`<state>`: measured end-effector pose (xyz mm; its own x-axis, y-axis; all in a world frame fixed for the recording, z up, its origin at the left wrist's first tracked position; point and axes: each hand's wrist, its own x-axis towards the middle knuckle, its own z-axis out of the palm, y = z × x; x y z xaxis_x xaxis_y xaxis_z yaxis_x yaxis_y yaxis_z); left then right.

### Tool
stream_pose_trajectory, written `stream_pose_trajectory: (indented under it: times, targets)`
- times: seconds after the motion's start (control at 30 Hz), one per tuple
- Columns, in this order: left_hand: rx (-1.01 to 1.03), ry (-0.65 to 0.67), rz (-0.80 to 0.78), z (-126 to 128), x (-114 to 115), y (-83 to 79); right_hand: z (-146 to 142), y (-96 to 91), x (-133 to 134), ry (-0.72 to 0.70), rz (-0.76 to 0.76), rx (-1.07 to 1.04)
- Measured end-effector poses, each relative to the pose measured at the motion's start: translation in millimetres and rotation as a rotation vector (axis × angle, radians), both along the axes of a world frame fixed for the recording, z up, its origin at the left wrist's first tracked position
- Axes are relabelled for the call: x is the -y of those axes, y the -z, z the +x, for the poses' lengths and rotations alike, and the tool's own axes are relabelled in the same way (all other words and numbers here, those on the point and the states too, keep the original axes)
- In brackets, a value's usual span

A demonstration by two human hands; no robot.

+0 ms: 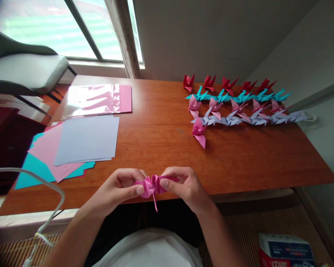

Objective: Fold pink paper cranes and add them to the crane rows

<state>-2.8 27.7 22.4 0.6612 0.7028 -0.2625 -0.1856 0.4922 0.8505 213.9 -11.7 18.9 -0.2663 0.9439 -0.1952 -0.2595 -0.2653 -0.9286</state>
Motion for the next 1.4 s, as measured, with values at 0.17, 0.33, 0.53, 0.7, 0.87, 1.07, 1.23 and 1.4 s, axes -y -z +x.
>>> stream_pose_trajectory:
  times: [0.17, 0.33, 0.53, 0.7, 0.87, 1.07, 1.23, 1.4]
  targets:
    - [0.176, -0.032, -0.067, -0.5, 4.5, 6.8, -9.4, 10.5, 3.2, 0.033, -0.074, -0.271]
    - [0.181, -0.097, -0.009, 1.2, 5.5, 8.6, -15.8, 10.6, 3.5, 0.113, -0.145, -0.327]
    - [0.184, -0.216, -0.016, 10.2, 10.7, 13.7, -29.5, 11.7, 4.7, 0.285, -0.207, -0.344]
    - [0.193, -0.358, -0.027, 19.2, 16.6, 19.0, -45.1, 13.5, 6.3, 0.406, -0.272, -0.424]
    - [0.115, -0.405, 0.020, 21.2, 20.9, 16.9, -45.8, 10.5, 8.0, 0.408, -0.182, -0.341]
    - [-0.016, -0.406, 0.049, 19.7, 21.0, 14.6, -38.1, 8.9, 9.1, 0.352, -0.074, -0.159]
    - [-0.027, -0.382, 0.010, 15.5, 17.8, 13.8, -33.4, 1.4, 6.8, 0.334, -0.103, -0.106]
    - [0.033, -0.256, -0.099, 7.7, 9.6, 7.6, -23.3, -0.3, 3.7, 0.234, -0.189, -0.101]
